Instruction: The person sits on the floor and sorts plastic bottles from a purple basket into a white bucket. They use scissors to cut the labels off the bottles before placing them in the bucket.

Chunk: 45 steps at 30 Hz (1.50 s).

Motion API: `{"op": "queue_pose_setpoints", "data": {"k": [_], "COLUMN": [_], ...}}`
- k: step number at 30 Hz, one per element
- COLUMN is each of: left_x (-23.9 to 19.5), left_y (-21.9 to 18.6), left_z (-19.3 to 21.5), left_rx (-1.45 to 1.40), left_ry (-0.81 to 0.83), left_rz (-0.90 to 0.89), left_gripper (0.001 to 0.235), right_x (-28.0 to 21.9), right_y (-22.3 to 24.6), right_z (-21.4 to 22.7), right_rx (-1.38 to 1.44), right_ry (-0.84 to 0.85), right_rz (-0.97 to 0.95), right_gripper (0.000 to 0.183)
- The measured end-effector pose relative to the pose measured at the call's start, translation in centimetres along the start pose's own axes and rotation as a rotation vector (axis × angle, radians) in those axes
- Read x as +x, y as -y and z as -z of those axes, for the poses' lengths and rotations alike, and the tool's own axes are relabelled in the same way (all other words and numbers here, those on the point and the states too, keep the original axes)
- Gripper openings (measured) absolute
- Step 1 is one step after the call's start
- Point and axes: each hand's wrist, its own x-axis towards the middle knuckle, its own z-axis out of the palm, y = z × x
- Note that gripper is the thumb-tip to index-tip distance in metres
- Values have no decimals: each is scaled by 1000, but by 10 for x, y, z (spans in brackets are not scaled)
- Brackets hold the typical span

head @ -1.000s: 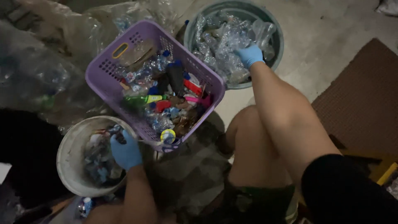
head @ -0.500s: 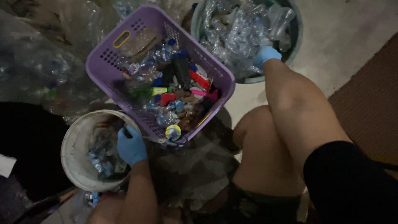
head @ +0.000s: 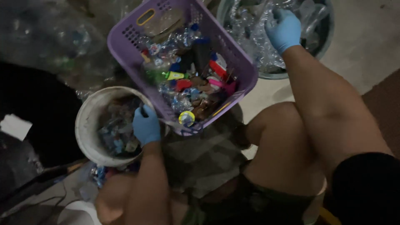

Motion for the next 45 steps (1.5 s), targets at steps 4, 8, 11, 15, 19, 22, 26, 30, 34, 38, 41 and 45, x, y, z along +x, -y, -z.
{"op": "queue_pose_setpoints", "data": {"k": [4, 8, 11, 15, 19, 22, 26, 30, 34, 38, 41, 45], "left_x": [3, 3, 0, -14, -14, -7, -9, -14, -13, -19, -16, -14], "left_y": [2, 7, 1, -20, -26, -12, -17, -23, -18, -24, -22, -20], "left_z": [-4, -12, -6, 20, 23, 5, 10, 17, 15, 22, 18, 11], "left_rx": [3, -14, -26, -77, -48, 34, 0, -31, -74, -91, -97, -85], "left_ry": [31, 11, 11, 176, 174, 120, 67, 70, 94, 26, 7, -49], "left_rz": [14, -11, -9, 59, 57, 62, 31, 6, -20, -39, -58, -33], "left_gripper": [40, 36, 37, 50, 45, 44, 47, 48, 45, 45, 42, 44], "right_x": [12, 11, -6, -49, -87, -102, -113, -129, -121, -110, -118, -105], "right_y": [74, 135, 177, 227, 253, 271, 281, 283, 309, 315, 301, 300], "right_z": [9, -16, -50, -91, -138, -148, -163, -194, -147, -122, -150, -142], "right_rx": [142, 244, 188, 253, 164, 122, 105, -88, 5, -23, 17, 62], "right_ry": [-105, 212, 432, 733, 856, 885, 956, 1038, 1085, 1239, 1158, 1034], "right_rz": [250, 412, 587, 654, 686, 784, 773, 796, 981, 818, 796, 581], "right_gripper": [8, 24, 50, 47, 59, 64, 64, 49, 35, 40, 38, 46]}}
